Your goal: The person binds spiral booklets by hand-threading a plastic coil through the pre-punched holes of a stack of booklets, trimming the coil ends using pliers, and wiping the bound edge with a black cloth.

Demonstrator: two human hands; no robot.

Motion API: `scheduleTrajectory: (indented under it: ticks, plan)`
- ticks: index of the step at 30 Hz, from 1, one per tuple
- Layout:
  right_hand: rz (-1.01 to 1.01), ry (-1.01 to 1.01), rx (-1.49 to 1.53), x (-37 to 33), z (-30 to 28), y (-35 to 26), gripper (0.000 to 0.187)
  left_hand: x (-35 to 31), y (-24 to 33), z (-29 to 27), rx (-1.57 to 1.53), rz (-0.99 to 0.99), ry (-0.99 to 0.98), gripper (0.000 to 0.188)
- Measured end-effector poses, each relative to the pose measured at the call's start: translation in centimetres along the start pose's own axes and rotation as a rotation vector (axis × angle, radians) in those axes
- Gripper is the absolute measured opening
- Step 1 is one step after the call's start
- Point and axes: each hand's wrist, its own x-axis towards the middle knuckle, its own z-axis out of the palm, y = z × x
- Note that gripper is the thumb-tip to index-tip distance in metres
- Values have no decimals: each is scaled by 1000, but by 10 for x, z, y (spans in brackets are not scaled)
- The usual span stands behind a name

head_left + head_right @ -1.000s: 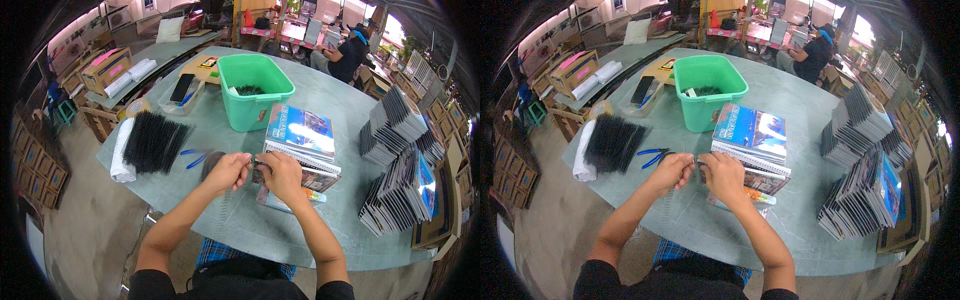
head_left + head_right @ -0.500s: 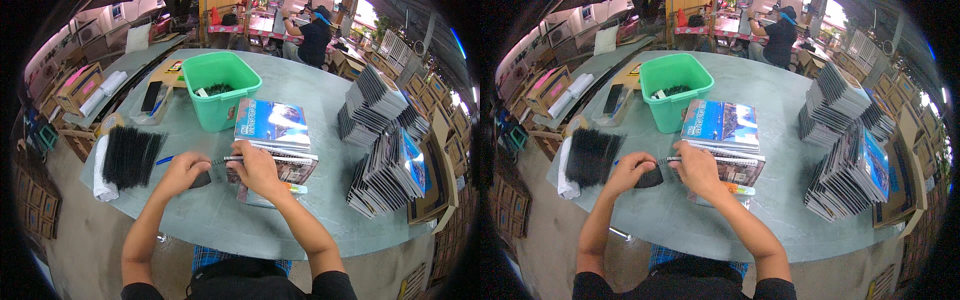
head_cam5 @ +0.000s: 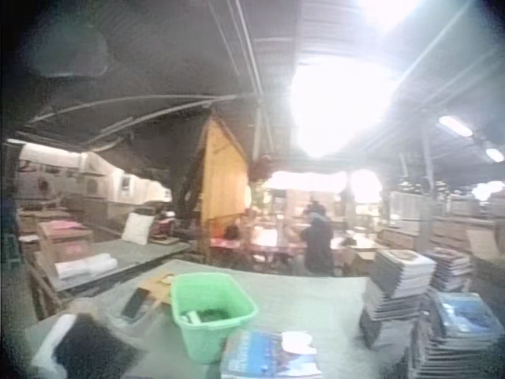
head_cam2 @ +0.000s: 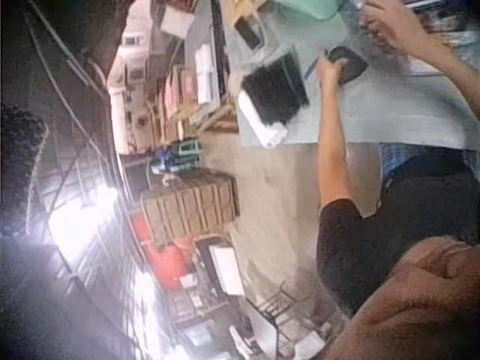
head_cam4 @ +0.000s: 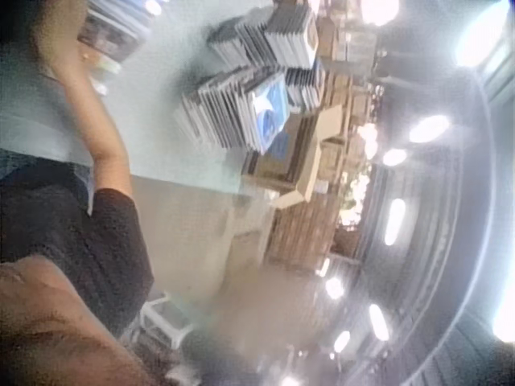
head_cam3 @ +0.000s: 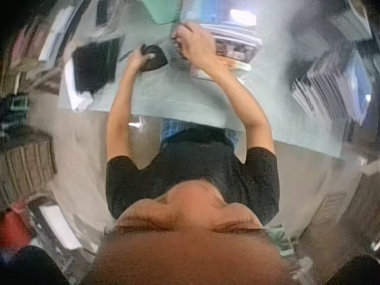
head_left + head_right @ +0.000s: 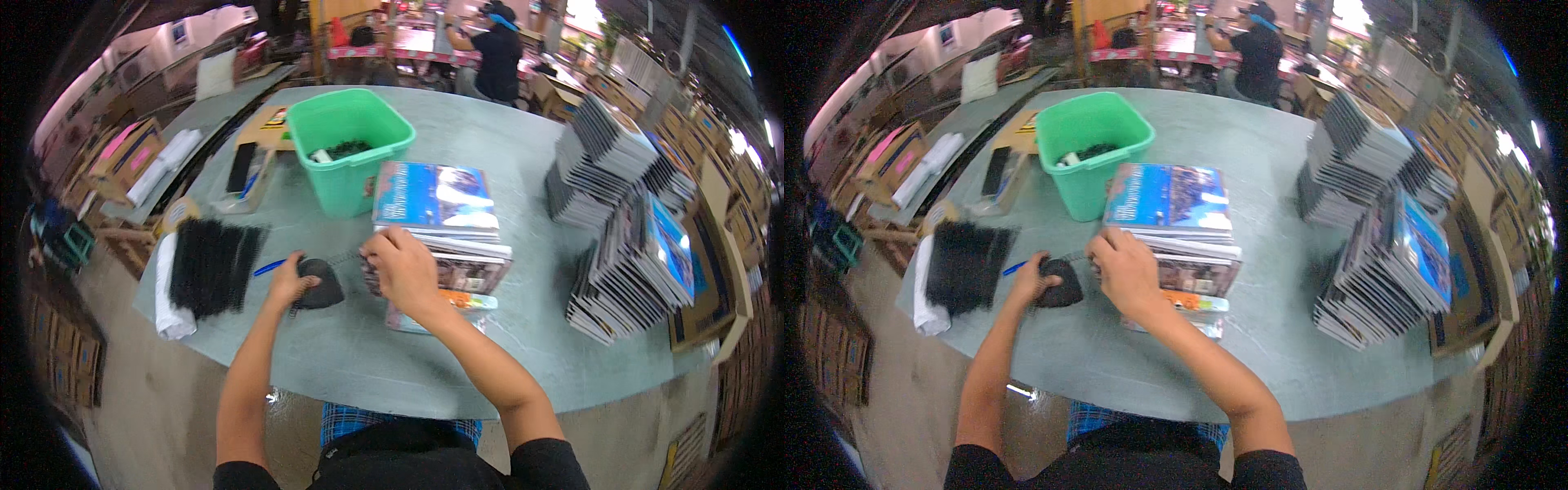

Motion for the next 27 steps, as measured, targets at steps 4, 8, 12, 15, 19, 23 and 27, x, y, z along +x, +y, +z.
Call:
scheduleTrajectory:
  ticks: [4,8,12,15,19,23,27]
  plan:
    - [36,75,-57,-8,-25,0,15,14,-19,-81,19,69,461,38]
    - [115,-70,-317,-50,-63,21,16,-29,20,-218,-270,186,1175,34]
    - [125,29,-267,-45,-63,24,12,-92,143,-173,-362,404,1133,32]
    - [103,12,-229,-39,-55,12,10,-83,144,-71,-58,636,455,29]
    - [118,29,-250,-39,-56,15,10,-99,142,-31,-102,755,266,30]
    - [173,53,-225,-45,-53,14,10,-80,167,-71,-184,630,591,32]
    - [161,11,-217,-43,-50,12,11,-88,151,-49,-146,663,308,25]
